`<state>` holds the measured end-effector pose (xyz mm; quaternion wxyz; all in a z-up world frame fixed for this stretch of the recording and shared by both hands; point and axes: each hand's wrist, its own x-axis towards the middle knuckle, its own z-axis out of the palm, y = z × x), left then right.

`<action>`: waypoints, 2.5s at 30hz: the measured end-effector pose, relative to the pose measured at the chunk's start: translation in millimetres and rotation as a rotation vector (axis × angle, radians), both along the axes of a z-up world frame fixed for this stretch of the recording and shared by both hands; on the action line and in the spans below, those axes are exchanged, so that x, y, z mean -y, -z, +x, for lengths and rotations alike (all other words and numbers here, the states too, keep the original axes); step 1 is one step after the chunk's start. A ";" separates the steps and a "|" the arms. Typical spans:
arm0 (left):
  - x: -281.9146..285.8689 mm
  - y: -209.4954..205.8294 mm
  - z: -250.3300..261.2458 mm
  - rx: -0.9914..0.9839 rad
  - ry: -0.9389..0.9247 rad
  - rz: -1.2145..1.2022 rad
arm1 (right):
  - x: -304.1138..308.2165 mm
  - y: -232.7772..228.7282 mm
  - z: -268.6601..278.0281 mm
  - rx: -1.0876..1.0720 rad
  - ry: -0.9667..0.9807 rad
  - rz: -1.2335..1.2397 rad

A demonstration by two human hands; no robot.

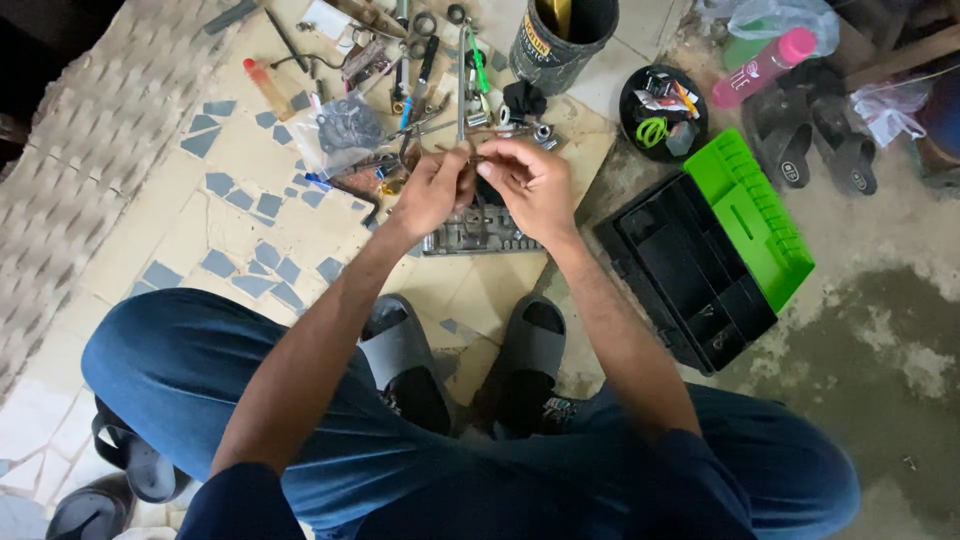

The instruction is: Repairing an electronic device by disassembling components and using hand tools

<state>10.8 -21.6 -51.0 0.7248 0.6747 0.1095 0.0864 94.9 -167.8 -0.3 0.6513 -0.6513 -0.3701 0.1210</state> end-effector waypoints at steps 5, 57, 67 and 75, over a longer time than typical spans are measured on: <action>-1.6 -9.9 -1.7 -0.073 0.035 -0.161 | -3.4 -16.9 -2.2 0.084 -0.026 -0.002; -6.1 39.3 8.8 0.092 0.073 -0.258 | -11.1 31.2 8.1 -0.462 -0.004 0.081; -10.7 33.1 9.9 0.139 0.152 -0.120 | -7.5 55.1 14.7 -0.404 -0.002 -0.138; -12.8 52.0 20.0 0.015 0.059 -0.169 | -2.8 92.1 38.4 -0.446 -0.001 -0.066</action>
